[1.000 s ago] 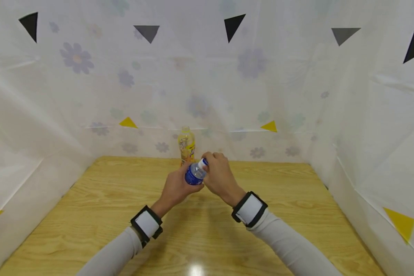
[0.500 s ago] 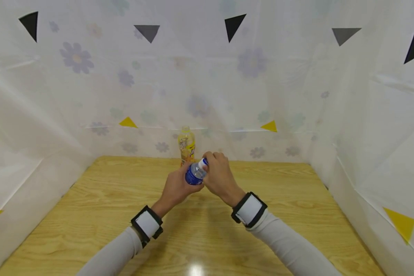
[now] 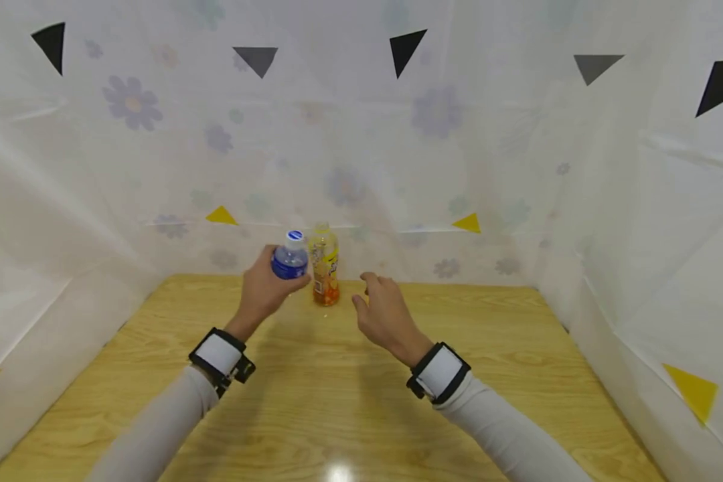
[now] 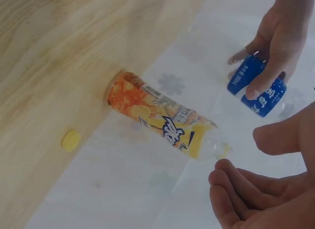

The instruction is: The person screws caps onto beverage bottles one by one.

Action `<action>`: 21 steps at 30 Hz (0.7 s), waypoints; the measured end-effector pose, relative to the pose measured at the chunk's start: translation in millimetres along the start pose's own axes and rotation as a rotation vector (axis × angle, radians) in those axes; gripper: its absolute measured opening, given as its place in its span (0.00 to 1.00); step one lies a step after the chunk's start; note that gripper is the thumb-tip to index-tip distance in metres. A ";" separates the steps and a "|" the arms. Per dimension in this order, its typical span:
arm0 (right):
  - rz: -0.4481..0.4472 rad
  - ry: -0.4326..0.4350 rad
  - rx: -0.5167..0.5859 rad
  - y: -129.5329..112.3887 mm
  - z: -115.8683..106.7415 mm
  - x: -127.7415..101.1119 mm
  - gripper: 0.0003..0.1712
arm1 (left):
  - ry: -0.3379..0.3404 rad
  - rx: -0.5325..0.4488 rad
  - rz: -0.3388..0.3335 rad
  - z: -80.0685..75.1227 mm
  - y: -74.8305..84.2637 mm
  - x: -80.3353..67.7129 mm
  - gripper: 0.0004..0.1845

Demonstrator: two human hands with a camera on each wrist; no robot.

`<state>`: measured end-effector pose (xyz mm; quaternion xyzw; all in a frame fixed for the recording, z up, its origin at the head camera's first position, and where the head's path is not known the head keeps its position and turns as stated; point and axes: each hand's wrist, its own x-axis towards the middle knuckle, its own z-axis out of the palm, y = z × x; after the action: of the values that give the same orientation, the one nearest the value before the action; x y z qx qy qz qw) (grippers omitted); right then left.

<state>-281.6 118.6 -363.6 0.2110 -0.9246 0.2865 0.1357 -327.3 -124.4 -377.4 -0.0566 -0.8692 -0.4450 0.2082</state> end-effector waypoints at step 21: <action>0.036 -0.044 -0.016 19.2 5.0 -7.2 0.22 | 0.366 -0.019 -0.413 -80.3 -123.2 17.3 0.45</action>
<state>-285.0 132.2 -379.3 0.1993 -0.9333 0.2768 0.1118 -353.0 -263.5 -421.2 0.2013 -0.8060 -0.4889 0.2661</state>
